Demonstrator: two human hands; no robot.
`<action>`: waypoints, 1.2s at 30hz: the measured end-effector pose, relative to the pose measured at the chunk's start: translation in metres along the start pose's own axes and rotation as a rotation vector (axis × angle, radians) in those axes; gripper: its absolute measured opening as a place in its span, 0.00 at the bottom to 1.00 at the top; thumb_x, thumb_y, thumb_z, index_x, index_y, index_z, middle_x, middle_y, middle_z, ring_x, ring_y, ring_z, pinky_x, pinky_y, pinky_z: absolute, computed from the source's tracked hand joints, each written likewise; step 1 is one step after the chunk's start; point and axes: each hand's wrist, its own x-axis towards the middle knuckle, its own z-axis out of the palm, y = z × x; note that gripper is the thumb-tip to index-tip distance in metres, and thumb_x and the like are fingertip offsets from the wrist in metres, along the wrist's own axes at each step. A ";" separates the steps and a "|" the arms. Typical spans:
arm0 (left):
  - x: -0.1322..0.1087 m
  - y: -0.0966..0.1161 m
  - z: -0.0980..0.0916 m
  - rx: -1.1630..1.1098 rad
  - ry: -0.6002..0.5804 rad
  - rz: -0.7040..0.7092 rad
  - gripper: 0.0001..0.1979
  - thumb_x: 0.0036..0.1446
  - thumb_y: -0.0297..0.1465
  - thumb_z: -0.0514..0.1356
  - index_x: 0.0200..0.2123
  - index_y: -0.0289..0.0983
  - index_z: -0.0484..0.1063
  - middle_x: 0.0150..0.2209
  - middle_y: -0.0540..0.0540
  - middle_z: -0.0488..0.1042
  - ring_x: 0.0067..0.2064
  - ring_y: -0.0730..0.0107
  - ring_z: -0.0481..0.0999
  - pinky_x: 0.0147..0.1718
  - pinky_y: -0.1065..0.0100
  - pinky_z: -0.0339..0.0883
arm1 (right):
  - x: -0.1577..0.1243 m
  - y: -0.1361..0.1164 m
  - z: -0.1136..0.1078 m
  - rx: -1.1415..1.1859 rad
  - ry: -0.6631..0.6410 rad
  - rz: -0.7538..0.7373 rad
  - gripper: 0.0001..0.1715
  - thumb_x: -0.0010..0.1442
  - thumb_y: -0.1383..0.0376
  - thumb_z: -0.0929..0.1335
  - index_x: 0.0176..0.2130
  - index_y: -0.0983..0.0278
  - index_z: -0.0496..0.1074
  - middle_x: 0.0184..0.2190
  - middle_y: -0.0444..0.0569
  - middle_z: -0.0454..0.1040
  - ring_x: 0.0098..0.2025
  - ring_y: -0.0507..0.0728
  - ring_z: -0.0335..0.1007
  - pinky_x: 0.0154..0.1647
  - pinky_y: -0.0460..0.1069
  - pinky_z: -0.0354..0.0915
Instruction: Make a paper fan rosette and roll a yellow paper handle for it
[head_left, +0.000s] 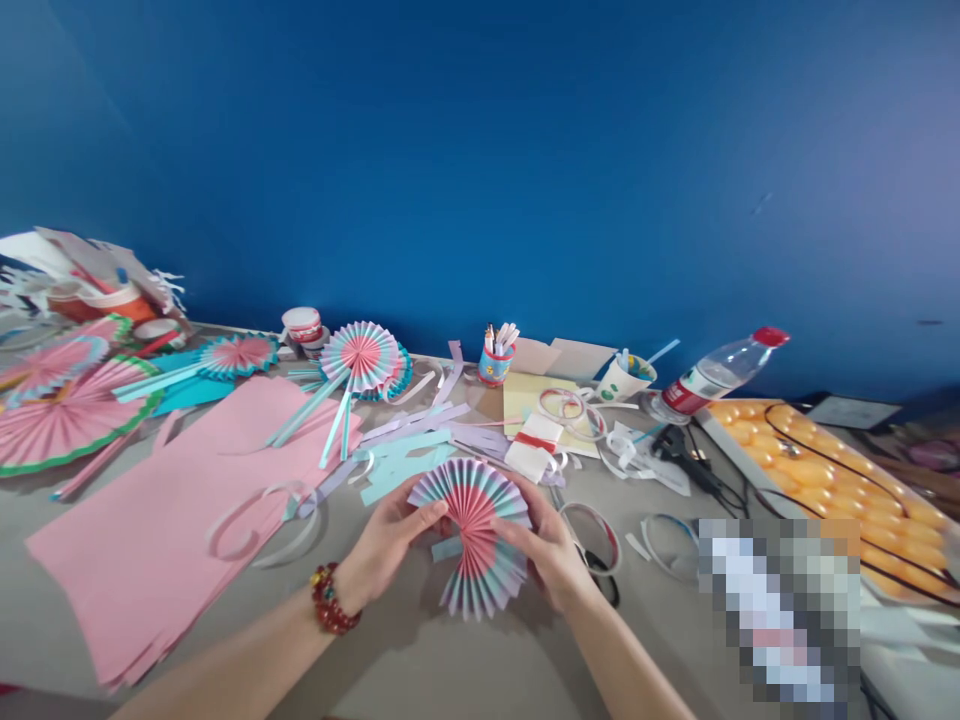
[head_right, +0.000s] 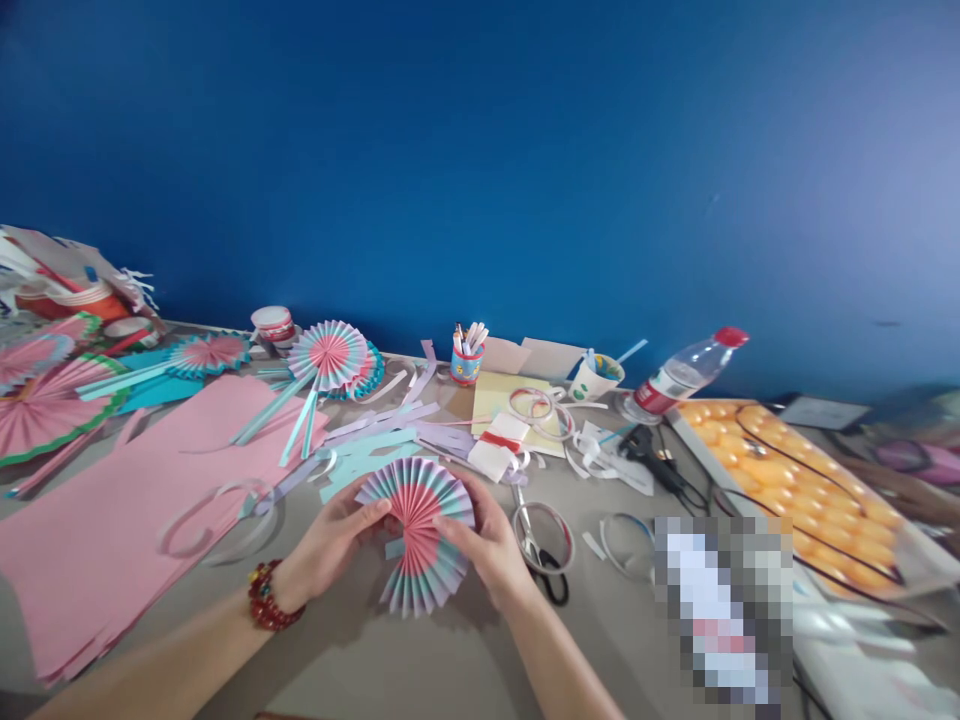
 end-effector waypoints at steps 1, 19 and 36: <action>0.000 0.000 0.000 -0.010 0.004 0.006 0.19 0.48 0.38 0.72 0.41 0.37 0.74 0.31 0.48 0.78 0.31 0.69 0.77 0.35 0.68 0.72 | -0.001 0.001 0.001 0.060 0.003 0.043 0.34 0.49 0.55 0.78 0.53 0.58 0.71 0.51 0.52 0.76 0.54 0.66 0.71 0.54 0.59 0.67; 0.000 0.003 0.000 -0.057 -0.159 0.104 0.10 0.61 0.37 0.63 0.34 0.35 0.70 0.28 0.51 0.69 0.27 0.76 0.69 0.31 0.71 0.66 | -0.002 0.003 0.000 0.191 0.160 0.272 0.26 0.38 0.57 0.82 0.36 0.64 0.78 0.34 0.50 0.82 0.41 0.65 0.79 0.44 0.55 0.73; -0.004 0.004 0.001 -0.021 -0.035 -0.017 0.06 0.53 0.31 0.65 0.33 0.34 0.74 0.30 0.47 0.77 0.31 0.72 0.74 0.34 0.71 0.67 | 0.002 0.007 -0.004 0.232 0.251 0.205 0.24 0.36 0.57 0.82 0.32 0.64 0.79 0.31 0.50 0.82 0.32 0.62 0.79 0.33 0.51 0.72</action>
